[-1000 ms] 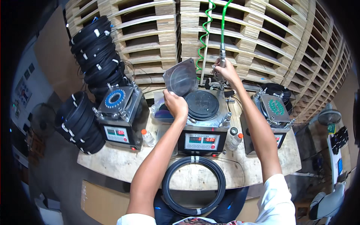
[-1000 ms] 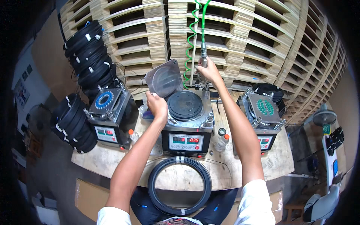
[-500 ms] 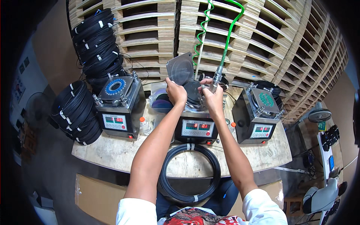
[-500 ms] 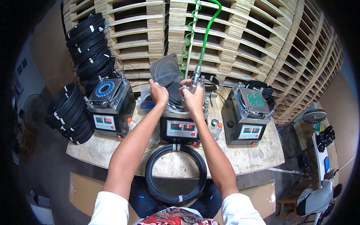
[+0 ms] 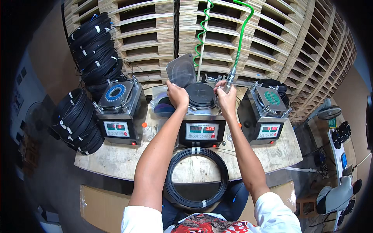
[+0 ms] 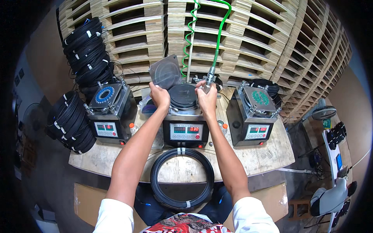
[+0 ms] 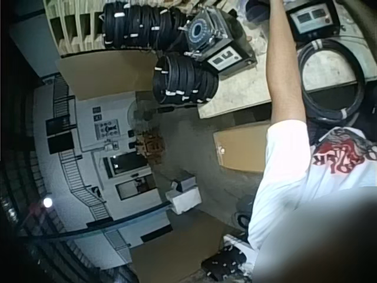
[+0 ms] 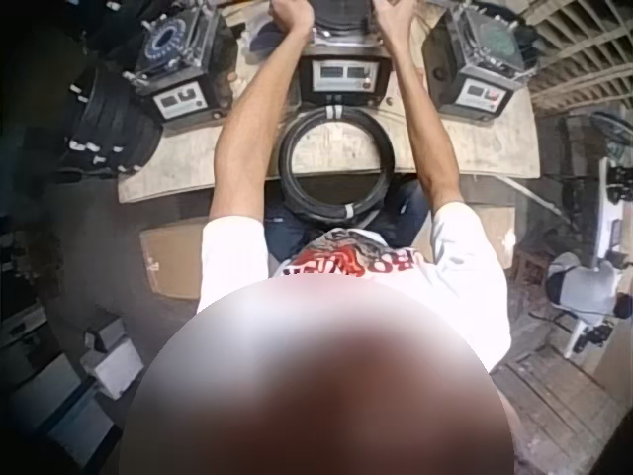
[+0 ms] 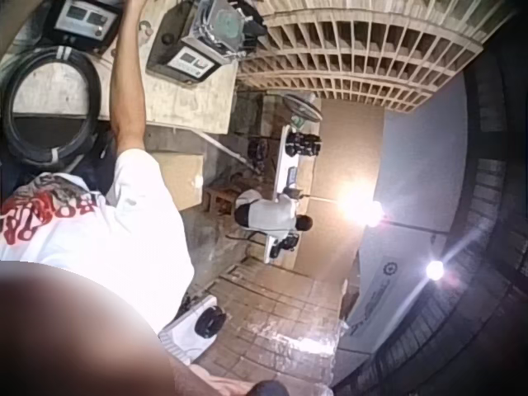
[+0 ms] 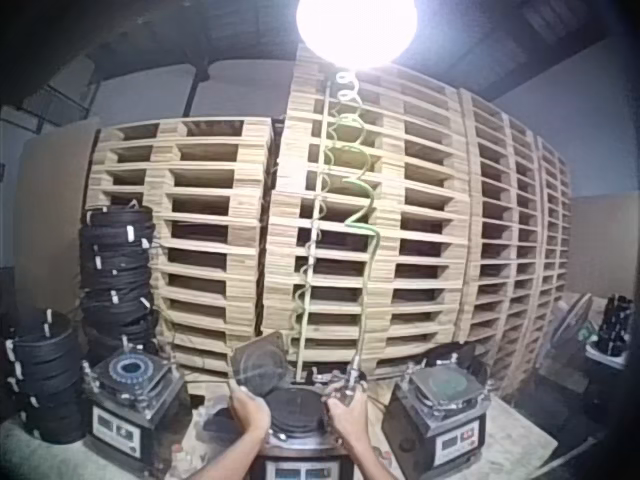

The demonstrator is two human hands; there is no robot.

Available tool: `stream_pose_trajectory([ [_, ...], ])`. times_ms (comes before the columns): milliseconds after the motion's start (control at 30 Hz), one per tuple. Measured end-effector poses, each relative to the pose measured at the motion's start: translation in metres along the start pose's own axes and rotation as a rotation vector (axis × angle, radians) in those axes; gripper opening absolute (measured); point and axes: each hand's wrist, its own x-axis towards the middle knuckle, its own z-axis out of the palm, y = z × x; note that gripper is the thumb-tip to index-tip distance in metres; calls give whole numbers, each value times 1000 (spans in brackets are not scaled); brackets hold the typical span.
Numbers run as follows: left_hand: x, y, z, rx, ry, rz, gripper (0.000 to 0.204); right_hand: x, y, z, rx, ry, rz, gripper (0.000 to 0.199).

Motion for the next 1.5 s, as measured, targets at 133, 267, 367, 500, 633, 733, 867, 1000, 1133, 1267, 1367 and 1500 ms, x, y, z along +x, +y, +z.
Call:
stream_pose_trajectory([
  [133,-2,0,0,-22,-28,20,29,9,0,-4,134,14,-16,10],
  [267,1,-6,1,-5,-20,16,34,5,-3,0,150,-57,-4,13],
  [367,3,-10,4,-30,4,21,39,-8,-4,10,177,-90,51,13],
  [500,6,-12,7,-55,10,11,40,-16,-8,34,189,-70,89,10],
  [633,2,-10,11,-115,-17,9,44,-1,-5,50,291,27,10,11],
  [733,4,-17,9,-139,81,51,45,-5,-14,58,365,-30,28,10],
  [867,2,-15,7,-151,172,80,44,-9,-20,69,357,-145,46,10],
  [1000,-3,-7,3,-107,74,32,41,1,-41,86,445,-62,-4,5],
  [1133,-1,-8,0,-67,66,-7,35,27,-53,96,452,47,-109,8],
  [1267,-5,-2,-6,-88,34,-15,32,40,-25,86,406,114,-127,9],
  [1367,-3,-5,-1,-60,22,3,32,46,8,71,237,102,-63,6],
  [1500,-3,-6,9,-91,-29,6,27,70,17,35,169,80,-76,6],
])
